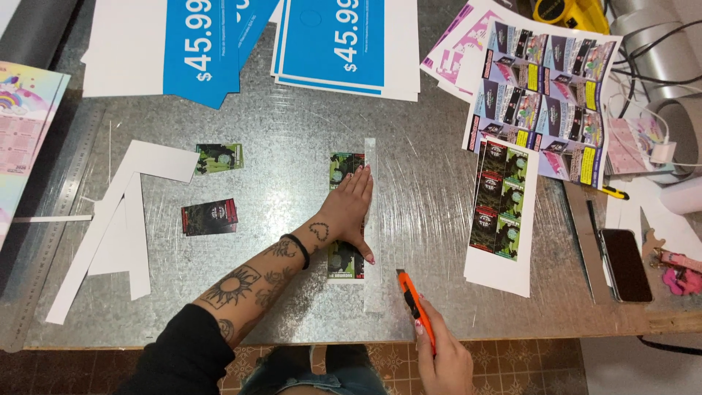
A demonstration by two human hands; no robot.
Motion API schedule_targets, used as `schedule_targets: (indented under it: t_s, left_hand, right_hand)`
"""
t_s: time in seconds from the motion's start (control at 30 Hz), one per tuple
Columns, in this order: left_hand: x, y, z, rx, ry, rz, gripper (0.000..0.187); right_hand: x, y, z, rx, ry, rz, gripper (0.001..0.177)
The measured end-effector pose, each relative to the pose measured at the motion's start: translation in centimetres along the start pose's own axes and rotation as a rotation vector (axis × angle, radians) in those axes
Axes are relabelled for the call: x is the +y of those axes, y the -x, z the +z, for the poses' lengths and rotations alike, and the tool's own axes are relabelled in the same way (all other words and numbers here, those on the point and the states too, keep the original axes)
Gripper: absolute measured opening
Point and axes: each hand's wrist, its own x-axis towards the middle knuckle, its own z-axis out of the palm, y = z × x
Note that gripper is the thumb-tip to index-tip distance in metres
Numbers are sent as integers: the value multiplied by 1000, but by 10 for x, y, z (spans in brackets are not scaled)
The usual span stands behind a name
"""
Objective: The person uses a ruler and an orange utility knife to cut a sheet of printed paper into smaller rectangular sections on a metal workbench. They align the ruler along the paper, make precise cuts, and then separate the cut pieces.
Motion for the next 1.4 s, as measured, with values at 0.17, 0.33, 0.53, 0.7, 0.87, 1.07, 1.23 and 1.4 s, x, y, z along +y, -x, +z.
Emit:
schedule_targets:
  t_s: [0.17,0.33,0.53,0.7,0.87,1.07,1.23,1.4]
  left_hand:
    - [-14,31,-8,44,278,60,189]
    - [-18,48,-15,-8,324,80,177]
    - [-19,54,-19,37,450,123,161]
    - [-21,56,-15,111,468,172,146]
    - [-18,52,-27,-10,412,139,145]
    - [-13,51,-29,-45,371,131,151]
    - [-10,52,-25,-5,342,68,180]
    - [-7,59,-41,46,459,5,178]
  right_hand:
    - [-33,-40,-9,-72,-365,16,57]
    - [-47,-72,9,-21,-306,-217,53]
    - [-47,-75,13,-41,-282,-201,52]
    - [-44,-74,20,7,-210,-245,56]
    - [-45,-73,18,16,-178,-217,60]
    - [-40,-78,16,60,-216,-218,58]
    - [-58,-106,12,75,-255,-318,52]
    - [-103,-117,-5,109,-269,-383,48]
